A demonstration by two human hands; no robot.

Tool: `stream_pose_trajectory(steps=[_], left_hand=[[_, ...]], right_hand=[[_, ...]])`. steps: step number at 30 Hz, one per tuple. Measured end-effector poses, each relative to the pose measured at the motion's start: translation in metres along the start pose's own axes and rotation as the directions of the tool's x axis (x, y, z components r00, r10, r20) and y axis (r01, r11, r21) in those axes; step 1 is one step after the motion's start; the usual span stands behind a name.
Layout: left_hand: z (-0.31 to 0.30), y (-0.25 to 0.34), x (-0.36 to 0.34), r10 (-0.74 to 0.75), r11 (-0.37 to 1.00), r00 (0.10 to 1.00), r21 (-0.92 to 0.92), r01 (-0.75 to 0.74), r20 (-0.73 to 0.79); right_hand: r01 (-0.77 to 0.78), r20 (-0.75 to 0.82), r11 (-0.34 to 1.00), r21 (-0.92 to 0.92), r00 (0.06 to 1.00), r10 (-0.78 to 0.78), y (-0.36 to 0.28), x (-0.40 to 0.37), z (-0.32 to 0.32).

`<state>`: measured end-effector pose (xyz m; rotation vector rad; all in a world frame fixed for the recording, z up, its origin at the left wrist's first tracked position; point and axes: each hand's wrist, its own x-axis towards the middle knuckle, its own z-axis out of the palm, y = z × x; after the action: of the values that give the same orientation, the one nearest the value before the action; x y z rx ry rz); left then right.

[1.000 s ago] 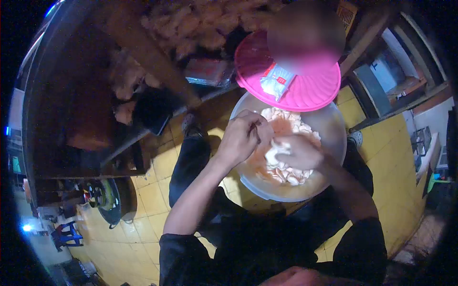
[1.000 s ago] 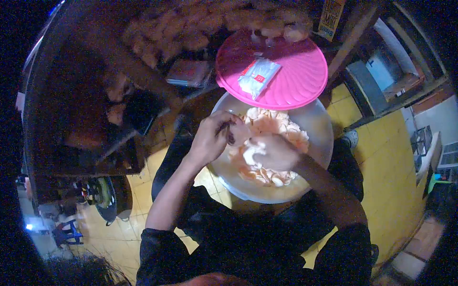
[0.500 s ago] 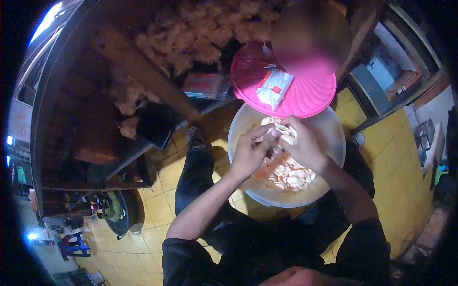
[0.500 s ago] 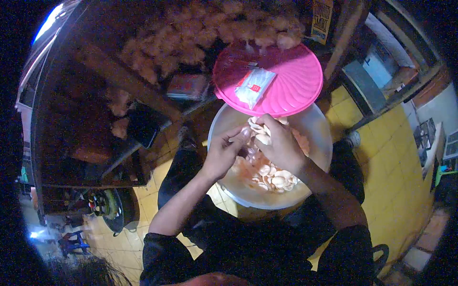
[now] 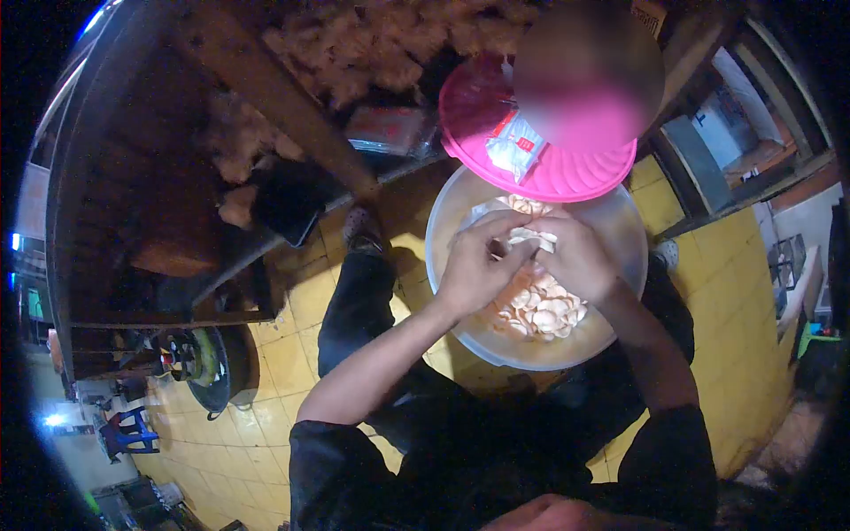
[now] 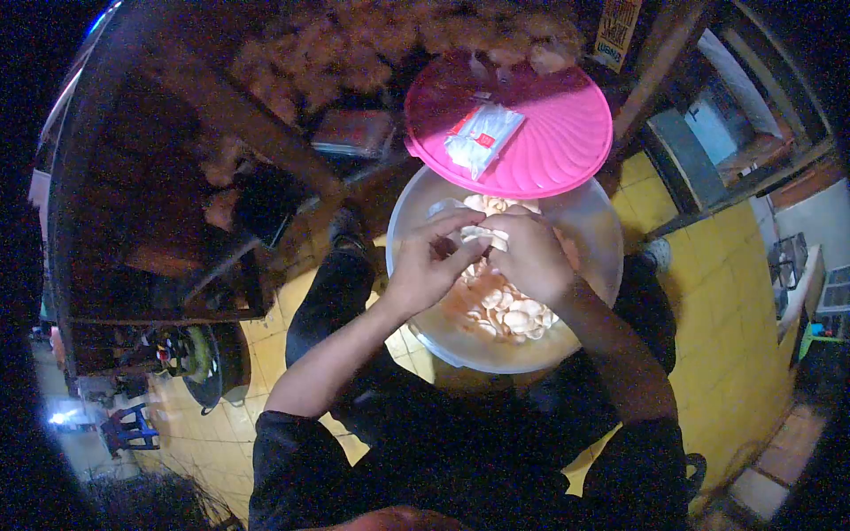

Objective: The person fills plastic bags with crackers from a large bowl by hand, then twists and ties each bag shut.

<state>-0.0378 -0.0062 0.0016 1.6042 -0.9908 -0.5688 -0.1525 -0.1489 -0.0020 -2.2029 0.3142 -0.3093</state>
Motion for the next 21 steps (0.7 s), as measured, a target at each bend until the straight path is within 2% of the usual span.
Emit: stream_pose_trajectory(steps=[1, 2, 3, 5, 6, 7, 9, 13, 15, 16, 18, 19, 21], left_hand=[[0.000, -0.004, 0.001, 0.036, 0.999, 0.999, 0.031, -0.036, -0.002], [-0.001, -0.011, 0.003, -0.123, 0.982, 0.992, -0.142, 0.124, 0.019], [-0.001, -0.015, 0.005, -0.127, 0.981, 0.992, -0.143, 0.129, 0.023], [-0.002, -0.019, 0.008, -0.105, 0.976, 0.992, -0.197, 0.088, -0.076], [-0.005, -0.009, 0.008, -0.215, 0.958, 0.975, -0.208, 0.198, -0.061], [-0.007, -0.004, 0.008, -0.215, 0.958, 0.975, -0.209, 0.198, -0.061], [-0.010, 0.003, 0.009, -0.414, 0.869, 0.907, -0.330, 0.369, -0.077], [-0.014, 0.011, 0.011, -0.390, 0.895, 0.908, -0.295, 0.335, -0.152], [-0.018, 0.017, 0.012, -0.403, 0.894, 0.913, -0.238, 0.379, -0.058], [-0.019, 0.012, 0.012, -0.401, 0.894, 0.913, -0.244, 0.374, -0.069], [-0.019, 0.002, 0.012, -0.374, 0.811, 0.927, -0.494, 0.313, -0.027], [-0.020, 0.002, 0.012, -0.373, 0.810, 0.927, -0.500, 0.307, -0.035], [-0.022, 0.003, 0.012, -0.369, 0.702, 0.929, -0.653, 0.282, 0.004]], right_hand=[[-0.042, 0.016, 0.999, -0.011, 0.999, 0.042, -0.012, 0.000, -0.002], [-0.085, 0.032, 0.996, -0.021, 0.996, 0.085, -0.018, -0.002, -0.002], [-0.090, 0.033, 0.996, -0.019, 0.995, 0.091, -0.011, -0.002, 0.001], [-0.104, 0.043, 0.947, 0.303, 0.994, 0.096, 0.008, 0.000, 0.009], [-0.283, 0.142, 0.842, 0.460, 0.959, 0.245, -0.006, 0.002, 0.002], [-0.284, 0.143, 0.842, 0.459, 0.959, 0.245, -0.009, 0.001, -0.002], [-0.326, 0.229, 0.656, 0.681, 0.945, 0.232, -0.010, 0.002, -0.007], [-0.284, 0.254, 0.706, 0.648, 0.955, 0.151, -0.002, 0.005, -0.005], [-0.159, 0.124, 0.785, 0.598, 0.987, 0.105, -0.001, 0.006, -0.004], [-0.157, 0.132, 0.789, 0.593, 0.987, 0.096, -0.001, 0.006, -0.005], [-0.188, 0.077, 0.721, 0.667, 0.980, 0.185, -0.003, 0.006, -0.007], [-0.189, 0.083, 0.726, 0.662, 0.980, 0.179, -0.007, 0.006, -0.008], [-0.329, 0.100, 0.680, 0.655, 0.930, 0.354, -0.019, 0.007, -0.011]])
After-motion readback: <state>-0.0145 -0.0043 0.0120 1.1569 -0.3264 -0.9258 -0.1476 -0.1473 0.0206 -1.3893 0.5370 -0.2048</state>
